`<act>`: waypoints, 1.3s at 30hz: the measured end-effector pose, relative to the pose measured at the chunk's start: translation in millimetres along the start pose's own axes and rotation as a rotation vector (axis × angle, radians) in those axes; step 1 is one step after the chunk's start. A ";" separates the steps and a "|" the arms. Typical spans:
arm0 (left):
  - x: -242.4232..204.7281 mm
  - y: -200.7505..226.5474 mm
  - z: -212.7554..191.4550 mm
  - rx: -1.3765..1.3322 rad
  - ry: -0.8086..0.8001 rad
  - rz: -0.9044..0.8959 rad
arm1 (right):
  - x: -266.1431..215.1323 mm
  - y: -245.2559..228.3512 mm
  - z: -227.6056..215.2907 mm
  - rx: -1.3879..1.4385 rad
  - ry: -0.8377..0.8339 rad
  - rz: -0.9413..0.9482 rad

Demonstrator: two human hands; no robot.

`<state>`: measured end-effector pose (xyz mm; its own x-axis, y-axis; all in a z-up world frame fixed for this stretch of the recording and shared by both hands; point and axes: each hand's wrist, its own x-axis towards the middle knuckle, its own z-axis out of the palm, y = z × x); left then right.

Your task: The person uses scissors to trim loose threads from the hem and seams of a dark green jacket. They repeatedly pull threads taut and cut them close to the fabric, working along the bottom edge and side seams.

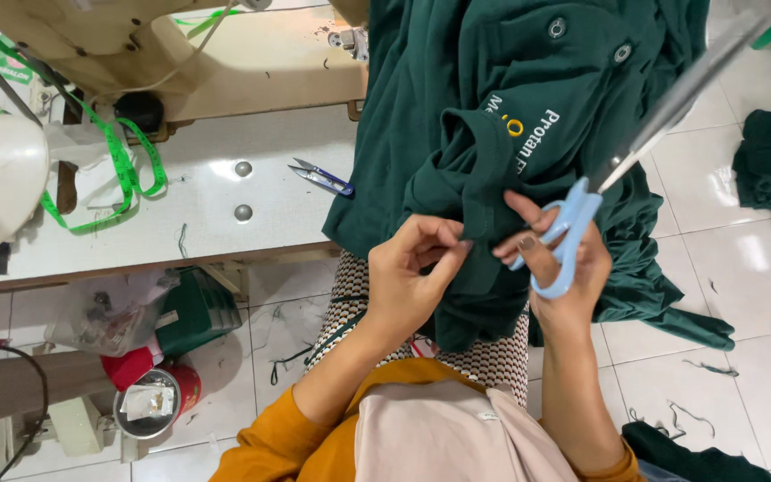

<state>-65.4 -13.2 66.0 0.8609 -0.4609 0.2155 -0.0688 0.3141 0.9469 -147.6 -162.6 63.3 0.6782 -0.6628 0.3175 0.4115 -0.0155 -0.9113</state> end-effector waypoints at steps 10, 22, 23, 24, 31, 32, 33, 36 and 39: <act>-0.5 35.1 -12.3 0.048 -0.268 -0.065 | -117.7 -16.1 -74.4 -0.658 -0.059 0.078; -15.1 19.9 -1.1 -0.238 -0.032 -0.363 | -162.4 -3.4 -89.9 -1.233 -0.069 -0.164; -15.8 18.9 -1.7 -0.170 -0.046 -0.371 | -165.9 -0.7 -93.7 -1.252 -0.092 -0.192; -17.0 16.8 -2.9 -0.169 -0.044 -0.374 | -163.2 -3.7 -86.9 -1.251 -0.094 -0.189; -22.4 11.0 -7.0 -0.130 -0.038 -0.420 | -185.2 29.0 -111.8 -1.095 -0.150 -0.288; -24.7 10.6 -7.0 -0.125 -0.011 -0.435 | -190.8 33.3 -113.7 -1.120 -0.131 -0.312; -24.0 16.7 -6.3 -0.125 -0.007 -0.436 | -186.0 21.6 -98.4 -1.118 -0.135 -0.310; -22.2 28.1 -4.7 -0.053 0.001 -0.596 | -181.6 5.6 -75.4 -1.115 -0.101 -0.121; -22.7 27.6 -5.4 -0.048 -0.030 -0.597 | -188.4 12.9 -82.8 -1.204 -0.131 -0.109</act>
<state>-84.2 10.4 85.9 0.7288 -0.5924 -0.3433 0.4457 0.0299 0.8947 -320.5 -99.8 -30.0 0.7605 -0.5350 0.3680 -0.3113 -0.7977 -0.5165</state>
